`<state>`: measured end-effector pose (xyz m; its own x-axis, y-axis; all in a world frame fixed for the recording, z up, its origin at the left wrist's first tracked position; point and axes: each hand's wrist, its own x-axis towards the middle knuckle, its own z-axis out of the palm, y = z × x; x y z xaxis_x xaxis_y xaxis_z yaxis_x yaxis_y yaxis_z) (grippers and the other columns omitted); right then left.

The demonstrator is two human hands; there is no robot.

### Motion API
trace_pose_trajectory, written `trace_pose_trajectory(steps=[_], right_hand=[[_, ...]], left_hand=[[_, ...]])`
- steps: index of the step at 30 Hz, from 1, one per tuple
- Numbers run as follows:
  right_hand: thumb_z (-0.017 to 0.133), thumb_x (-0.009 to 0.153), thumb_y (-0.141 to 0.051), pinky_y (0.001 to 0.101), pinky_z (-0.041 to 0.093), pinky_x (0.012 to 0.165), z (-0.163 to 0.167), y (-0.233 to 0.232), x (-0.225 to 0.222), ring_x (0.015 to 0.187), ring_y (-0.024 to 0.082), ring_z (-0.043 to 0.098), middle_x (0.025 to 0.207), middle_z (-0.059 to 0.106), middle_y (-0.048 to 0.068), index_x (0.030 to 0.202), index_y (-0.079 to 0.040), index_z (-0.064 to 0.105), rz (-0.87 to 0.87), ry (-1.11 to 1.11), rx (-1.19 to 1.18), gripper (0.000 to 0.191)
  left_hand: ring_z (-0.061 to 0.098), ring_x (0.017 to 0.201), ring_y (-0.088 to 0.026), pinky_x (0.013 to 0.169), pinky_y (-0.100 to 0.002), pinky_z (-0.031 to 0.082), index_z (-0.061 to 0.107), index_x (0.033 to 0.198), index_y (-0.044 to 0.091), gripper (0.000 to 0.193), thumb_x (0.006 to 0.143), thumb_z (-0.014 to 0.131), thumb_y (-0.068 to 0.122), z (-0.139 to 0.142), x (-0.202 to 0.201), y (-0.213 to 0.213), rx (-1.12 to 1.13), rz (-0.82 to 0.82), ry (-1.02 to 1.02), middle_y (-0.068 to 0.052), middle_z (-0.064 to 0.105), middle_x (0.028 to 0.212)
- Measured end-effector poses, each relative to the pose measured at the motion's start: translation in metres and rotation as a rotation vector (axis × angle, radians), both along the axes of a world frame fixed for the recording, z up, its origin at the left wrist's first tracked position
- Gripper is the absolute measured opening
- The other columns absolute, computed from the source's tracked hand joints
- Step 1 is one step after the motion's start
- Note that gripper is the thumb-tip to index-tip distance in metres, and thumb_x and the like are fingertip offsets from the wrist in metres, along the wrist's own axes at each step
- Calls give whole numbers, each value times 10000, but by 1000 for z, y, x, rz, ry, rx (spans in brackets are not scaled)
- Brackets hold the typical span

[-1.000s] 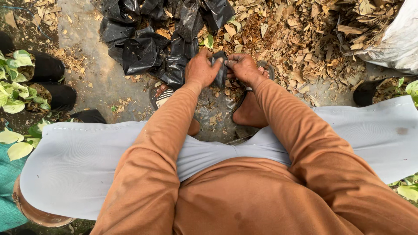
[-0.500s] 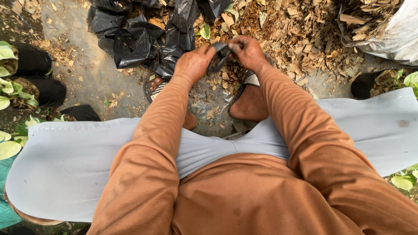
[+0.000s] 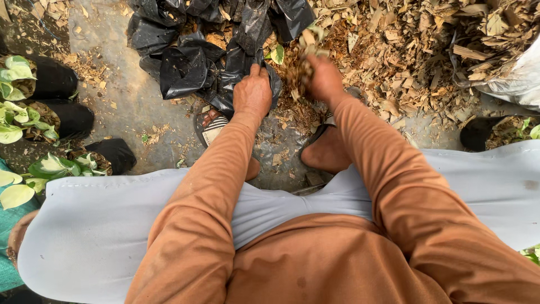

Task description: The person sits on the ground and repeatedly scoops dried leaf mulch from a large pile into small black plastic nursery bags. The filled bags are placed beside a row of potted plants.

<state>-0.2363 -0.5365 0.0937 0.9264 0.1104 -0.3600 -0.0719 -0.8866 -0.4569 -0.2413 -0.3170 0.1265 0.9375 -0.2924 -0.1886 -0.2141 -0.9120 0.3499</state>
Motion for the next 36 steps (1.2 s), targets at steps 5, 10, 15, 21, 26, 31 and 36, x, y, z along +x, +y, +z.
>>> trace_pose_trajectory(steps=[5, 10, 15, 21, 26, 31, 36], right_hand=[[884, 788, -521, 556, 323, 1155, 36, -23, 56, 1451, 466, 296, 1617, 151, 289, 1616, -269, 223, -225, 140, -144, 1089], [849, 741, -630, 588, 281, 1169, 49, 35, 29, 1496, 474, 137, 1658, 5, 211, 1602, -340, 113, 212, 397, -376, 1169], [706, 967, -211, 500, 511, 1112, 25, 24, 0, 1412, 452, 469, 1692, 268, 214, 1603, -331, 385, 266, 354, -363, 722], [790, 904, -258, 430, 473, 1075, 57, -31, 7, 1298, 313, 567, 1492, 543, 209, 1622, -227, 352, -262, 457, 258, 842], [793, 879, -221, 660, 237, 1086, 91, -49, 6, 1338, 608, 234, 1407, 674, 294, 1694, -176, 207, -708, 655, 457, 1005], [807, 830, -169, 263, 598, 857, 96, -47, 5, 1068, 185, 699, 1345, 672, 208, 1629, -103, 363, -525, 465, 770, 917], [730, 868, -113, 293, 479, 724, 82, -33, 2, 980, 201, 626, 1287, 686, 142, 1635, -155, 388, -570, 547, 1127, 841]], left_hand=[[704, 991, -392, 856, -490, 577, 683, 1233, 37, 386, 872, 573, -46, 3, -1, -4, -51, 98, 98, -216, 622, 1189], [702, 1075, -383, 943, -472, 577, 713, 1164, 52, 285, 910, 605, -18, 5, 9, -4, -34, 219, 178, -158, 640, 1245], [725, 1013, -343, 939, -403, 588, 585, 1410, 44, 592, 850, 571, -145, 15, 10, -5, -122, 258, 313, -191, 567, 1343], [644, 1225, -315, 1094, -391, 498, 589, 1434, 84, 556, 887, 667, 24, 26, 4, -9, -200, 194, 375, -141, 556, 1442], [559, 1290, -350, 1098, -410, 457, 521, 1450, 57, 660, 831, 747, 86, 31, 6, -22, -259, 89, 405, -147, 501, 1475], [548, 1318, -358, 1114, -413, 459, 523, 1456, 54, 636, 859, 741, 96, 33, 7, -34, -195, 87, 419, -155, 496, 1488], [489, 1378, -339, 1149, -391, 412, 533, 1395, -5, 633, 816, 779, 58, 26, 5, -41, -103, 72, 477, -153, 387, 1583]])
